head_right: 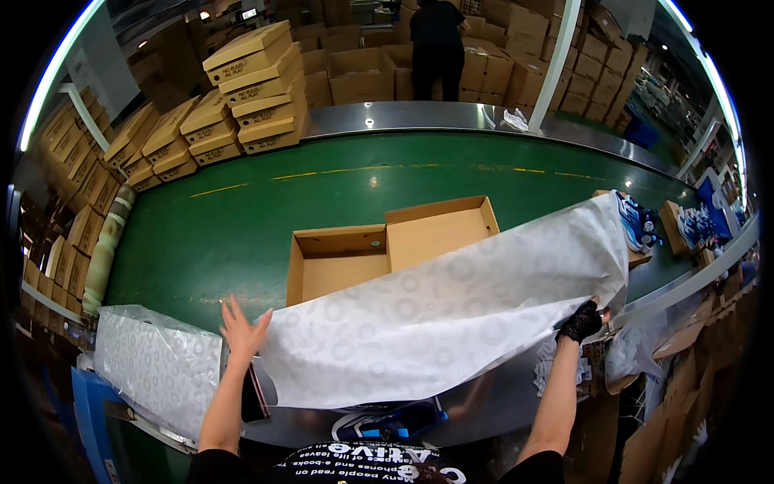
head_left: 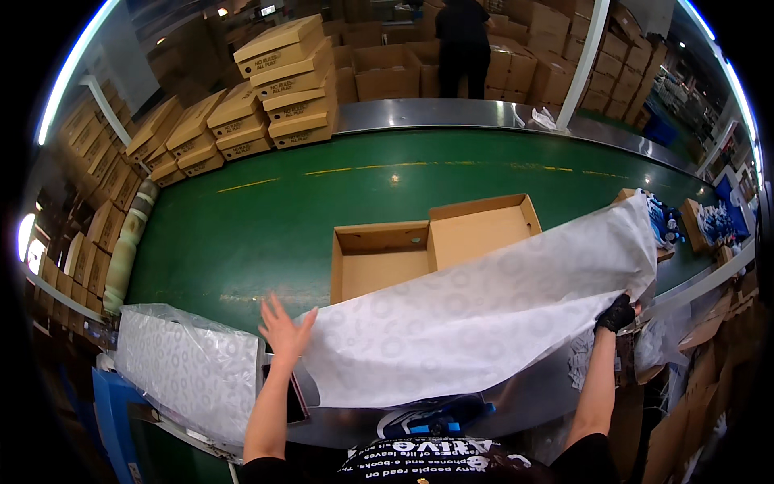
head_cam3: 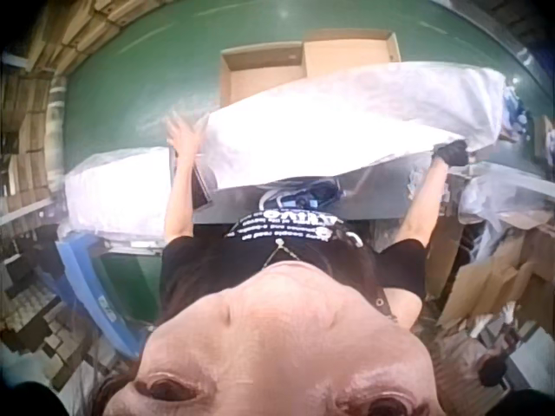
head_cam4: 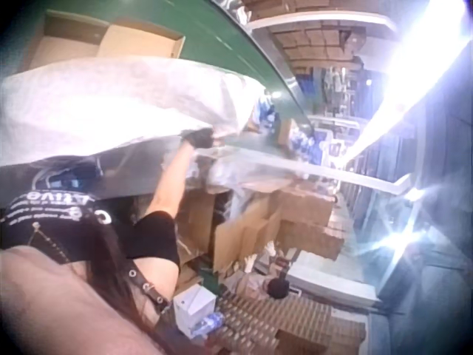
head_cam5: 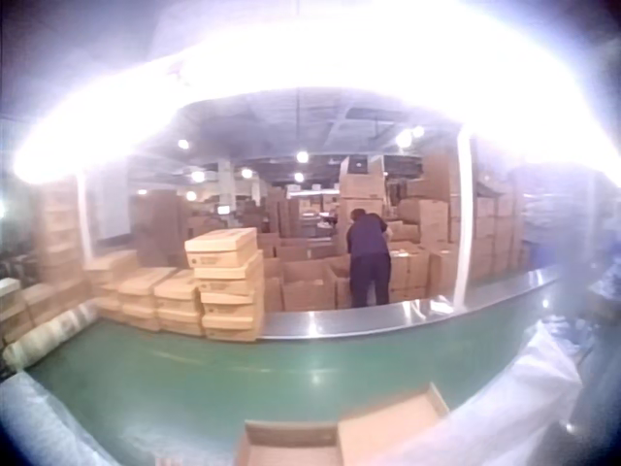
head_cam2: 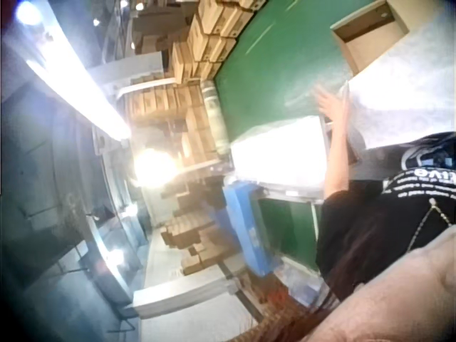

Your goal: The person packages shoes into boxes by placing a sheet of protective paper inside, putting a pair of sneakers on top of the paper, and closing the lid before moving the box aside.

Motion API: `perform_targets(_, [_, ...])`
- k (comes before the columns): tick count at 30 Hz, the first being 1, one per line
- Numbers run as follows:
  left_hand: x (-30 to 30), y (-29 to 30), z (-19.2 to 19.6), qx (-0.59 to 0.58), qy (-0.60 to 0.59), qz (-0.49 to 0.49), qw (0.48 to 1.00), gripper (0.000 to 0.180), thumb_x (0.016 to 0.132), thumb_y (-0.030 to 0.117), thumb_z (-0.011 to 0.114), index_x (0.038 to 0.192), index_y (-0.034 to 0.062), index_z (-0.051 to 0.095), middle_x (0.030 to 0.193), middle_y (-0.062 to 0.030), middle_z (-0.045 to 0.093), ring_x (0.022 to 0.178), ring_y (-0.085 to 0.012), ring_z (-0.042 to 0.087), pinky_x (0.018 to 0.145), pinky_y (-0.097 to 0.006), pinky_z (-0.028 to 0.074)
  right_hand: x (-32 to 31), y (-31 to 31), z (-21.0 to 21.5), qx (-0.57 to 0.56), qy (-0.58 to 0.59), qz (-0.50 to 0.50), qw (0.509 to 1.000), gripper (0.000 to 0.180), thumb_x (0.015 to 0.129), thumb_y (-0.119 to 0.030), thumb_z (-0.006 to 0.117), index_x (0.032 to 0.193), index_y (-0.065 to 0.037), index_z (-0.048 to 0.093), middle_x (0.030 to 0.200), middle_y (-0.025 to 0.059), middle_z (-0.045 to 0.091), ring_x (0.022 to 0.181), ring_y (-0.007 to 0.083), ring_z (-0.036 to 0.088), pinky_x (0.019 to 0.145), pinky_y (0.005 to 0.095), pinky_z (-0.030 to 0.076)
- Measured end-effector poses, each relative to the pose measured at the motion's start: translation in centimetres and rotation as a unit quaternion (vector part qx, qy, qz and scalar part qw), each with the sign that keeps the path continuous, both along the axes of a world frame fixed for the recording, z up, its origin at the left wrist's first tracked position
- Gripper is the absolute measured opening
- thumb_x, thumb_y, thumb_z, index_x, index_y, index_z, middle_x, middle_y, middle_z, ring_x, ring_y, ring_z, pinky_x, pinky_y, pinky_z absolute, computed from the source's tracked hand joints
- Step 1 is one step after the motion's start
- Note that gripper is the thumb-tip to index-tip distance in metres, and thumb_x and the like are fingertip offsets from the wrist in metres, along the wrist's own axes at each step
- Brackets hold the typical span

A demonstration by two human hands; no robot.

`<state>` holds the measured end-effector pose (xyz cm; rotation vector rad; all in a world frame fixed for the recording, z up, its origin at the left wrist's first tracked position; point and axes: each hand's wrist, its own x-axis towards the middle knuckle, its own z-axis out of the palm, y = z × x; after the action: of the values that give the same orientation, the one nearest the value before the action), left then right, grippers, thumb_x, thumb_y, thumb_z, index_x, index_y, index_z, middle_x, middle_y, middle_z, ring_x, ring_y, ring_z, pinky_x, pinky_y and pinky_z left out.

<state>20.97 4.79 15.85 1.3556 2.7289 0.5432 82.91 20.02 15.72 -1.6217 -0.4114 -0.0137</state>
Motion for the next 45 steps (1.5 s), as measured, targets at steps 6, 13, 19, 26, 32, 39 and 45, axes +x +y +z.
perform_targets(6, [-2.8,-2.2,-3.5,-0.112,-0.623,-0.013,0.774,0.055,0.069,0.032,0.069,0.103,-0.0083,0.053,0.097,-0.013,0.059,0.085,-0.019,0.057,0.074,-0.033,0.045,-0.1,-1.8,-1.9,0.029,0.153,0.221,0.963,0.063,0.07,-0.023,0.068,0.118,0.003,0.034,0.099,0.0158,0.054,0.079,0.0259,0.055,0.07,0.0347,0.046])
perform_targets(13, [-6.4,7.0,-2.0,0.239,-0.223,-0.121,0.937,0.069,0.066,0.033,0.07,0.117,-0.0032,0.041,0.111,-0.0246,0.047,0.101,-0.027,0.047,0.086,-0.034,0.037,1.2,-1.8,-8.2,-0.13,-0.051,0.12,0.983,0.078,0.069,-0.037,0.067,0.118,0.013,0.033,0.111,0.0238,0.049,0.096,0.0312,0.05,0.083,0.0366,0.04])
perform_targets(19, [-3.6,1.3,3.8,0.052,-0.504,0.124,0.853,0.09,0.067,0.047,0.067,0.128,-0.004,0.025,0.125,-0.022,0.037,0.114,-0.0302,0.04,0.094,-0.036,0.033,-9.7,-16.2,1.9,-0.136,-0.284,0.306,0.898,0.062,0.067,-0.021,0.07,0.117,-0.001,0.04,0.114,0.0126,0.044,0.103,0.0273,0.044,0.084,0.0369,0.037])
perform_targets(26, [0.7,1.0,-9.9,0.054,-0.551,0.042,0.831,0.059,0.077,0.042,0.056,0.103,-0.0101,0.051,0.1,-0.0191,0.057,0.092,-0.0299,0.055,0.076,-0.035,0.043,-22.6,-23.9,-4.2,-0.228,-0.553,0.664,0.449,0.035,0.065,-0.031,0.062,0.087,-0.004,0.06,0.079,0.007,0.061,0.084,0.0213,0.056,0.089,0.0627,0.023])
perform_targets(32, [-0.7,4.9,-9.0,-0.005,-0.158,-0.034,0.987,0.04,0.078,0.029,0.051,0.074,-0.0097,0.058,0.077,-0.0299,0.056,0.077,-0.0427,0.056,0.066,-0.045,0.044,-25.9,-18.9,6.1,-0.12,-0.505,0.742,0.425,0.017,0.068,-0.024,0.059,0.066,-0.009,0.053,0.057,0.0048,0.052,0.068,0.0204,0.054,0.087,0.0567,0.027])
perform_targets(39, [-4.1,4.0,-3.2,-0.006,-0.046,0.015,0.999,0.053,0.082,0.042,0.045,0.071,-0.0079,0.059,0.077,-0.03,0.056,0.078,-0.0443,0.054,0.071,-0.048,0.042,-25.5,-6.6,9.6,-0.142,0.386,0.676,0.612,0.05,0.081,-0.046,0.05,0.11,-0.006,0.048,0.099,0.01,0.056,0.094,0.0219,0.053,0.078,0.039,0.044])
perform_targets(45, [-9.7,4.4,-3.0,-0.009,-0.061,0.018,0.998,0.07,0.08,0.055,0.04,0.071,-0.0118,0.057,0.076,-0.0345,0.053,0.079,-0.0476,0.052,0.073,-0.049,0.041,-22.9,-4.5,2.9,-0.155,0.512,0.532,0.657,0.057,0.077,-0.047,0.055,0.119,-0.014,0.038,0.116,0.007,0.047,0.105,0.026,0.042,0.073,0.0467,0.035])
